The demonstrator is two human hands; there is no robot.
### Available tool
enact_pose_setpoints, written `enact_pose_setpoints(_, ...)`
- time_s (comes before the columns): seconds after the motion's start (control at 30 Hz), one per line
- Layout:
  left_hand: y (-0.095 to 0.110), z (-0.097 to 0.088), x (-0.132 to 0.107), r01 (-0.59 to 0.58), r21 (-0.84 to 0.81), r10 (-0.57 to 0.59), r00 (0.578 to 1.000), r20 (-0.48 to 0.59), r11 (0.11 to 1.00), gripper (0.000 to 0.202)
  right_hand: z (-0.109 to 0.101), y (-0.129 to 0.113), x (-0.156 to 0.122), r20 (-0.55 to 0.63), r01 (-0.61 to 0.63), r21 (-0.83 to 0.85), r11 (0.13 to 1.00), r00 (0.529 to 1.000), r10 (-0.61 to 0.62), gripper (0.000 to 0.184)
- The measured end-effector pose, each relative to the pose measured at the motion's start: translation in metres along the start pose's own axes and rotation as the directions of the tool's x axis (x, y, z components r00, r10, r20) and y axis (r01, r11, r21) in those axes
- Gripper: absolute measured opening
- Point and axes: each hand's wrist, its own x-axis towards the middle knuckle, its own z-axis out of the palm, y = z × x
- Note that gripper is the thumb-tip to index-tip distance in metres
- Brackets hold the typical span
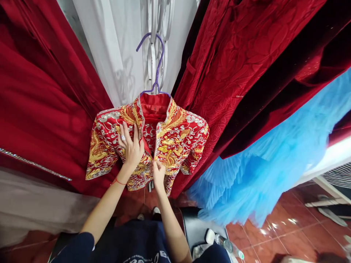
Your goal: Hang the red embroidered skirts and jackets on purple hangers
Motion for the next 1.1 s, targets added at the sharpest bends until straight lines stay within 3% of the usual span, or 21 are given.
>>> enact_pose_setpoints(0.13,-0.01,-0.008,0.009,0.004,-0.039,-0.003,0.999,0.037,0.999,0.064,-0.002,0.027,-0.019,-0.017,-0.042,-0.114,0.993,0.999,0.041,0.042)
enact_pose_setpoints(0.33,-0.012,-0.011,-0.002,-0.001,-0.055,-0.001,0.999,-0.045,0.998,0.06,-0.021,0.045,-0.039,-0.041,-0.085,-0.323,0.943,0.996,0.076,0.042)
enact_pose_setpoints(0.5,-0.01,-0.005,-0.013,0.091,-0.009,-0.091,0.987,-0.135,0.996,0.087,-0.066,0.011,-0.024,-0.037,-0.045,-0.455,0.889,0.999,0.031,0.032)
enact_pose_setpoints(0.57,-0.007,-0.004,-0.01,0.14,-0.019,-0.141,0.976,-0.166,0.99,0.1,-0.073,-0.016,-0.017,-0.091,0.029,-0.491,0.87,0.992,-0.085,0.03)
enact_pose_setpoints(0.6,-0.005,-0.004,-0.007,0.158,-0.027,-0.161,0.971,-0.176,0.987,0.106,-0.072,-0.032,-0.013,-0.144,0.093,-0.52,0.849,0.97,-0.195,0.033)
enact_pose_setpoints(0.63,-0.002,-0.003,-0.002,0.173,-0.035,-0.176,0.967,-0.182,0.984,0.11,-0.067,-0.048,-0.008,-0.216,0.185,-0.576,0.796,0.905,-0.367,0.037)
enact_pose_setpoints(0.7,0.001,-0.002,0.007,0.199,-0.044,-0.204,0.962,-0.181,0.979,0.116,-0.051,-0.076,0.003,-0.275,0.294,-0.737,0.609,0.693,-0.667,0.056)
enact_pose_setpoints(0.73,0.001,-0.002,0.011,0.213,-0.046,-0.218,0.958,-0.184,0.976,0.118,-0.042,-0.088,0.011,-0.25,0.297,-0.806,0.512,0.613,-0.749,0.07)
enact_pose_setpoints(0.77,-0.001,-0.002,0.015,0.229,-0.047,-0.233,0.953,-0.194,0.972,0.118,-0.034,-0.097,0.019,-0.218,0.285,-0.852,0.438,0.569,-0.793,0.081)
enact_pose_setpoints(0.83,-0.009,-0.004,0.023,0.249,-0.037,-0.251,0.94,-0.232,0.968,0.112,-0.026,-0.111,0.038,-0.164,0.256,-0.901,0.35,0.545,-0.822,0.095)
enact_pose_setpoints(0.9,-0.025,-0.01,0.032,0.24,-0.025,-0.237,0.929,-0.284,0.97,0.097,-0.029,-0.12,0.056,-0.15,0.229,-0.92,0.319,0.545,-0.825,0.099)
enact_pose_setpoints(1.0,-0.052,-0.024,0.053,0.175,-0.04,-0.177,0.913,-0.367,0.984,0.066,-0.046,-0.128,0.074,-0.138,0.193,-0.941,0.278,0.53,-0.837,0.097)
enact_pose_setpoints(1.1,-0.072,-0.041,0.081,0.089,-0.108,-0.127,0.895,-0.428,0.99,0.051,-0.061,-0.132,0.082,-0.069,0.192,-0.962,0.195,0.521,-0.851,0.087)
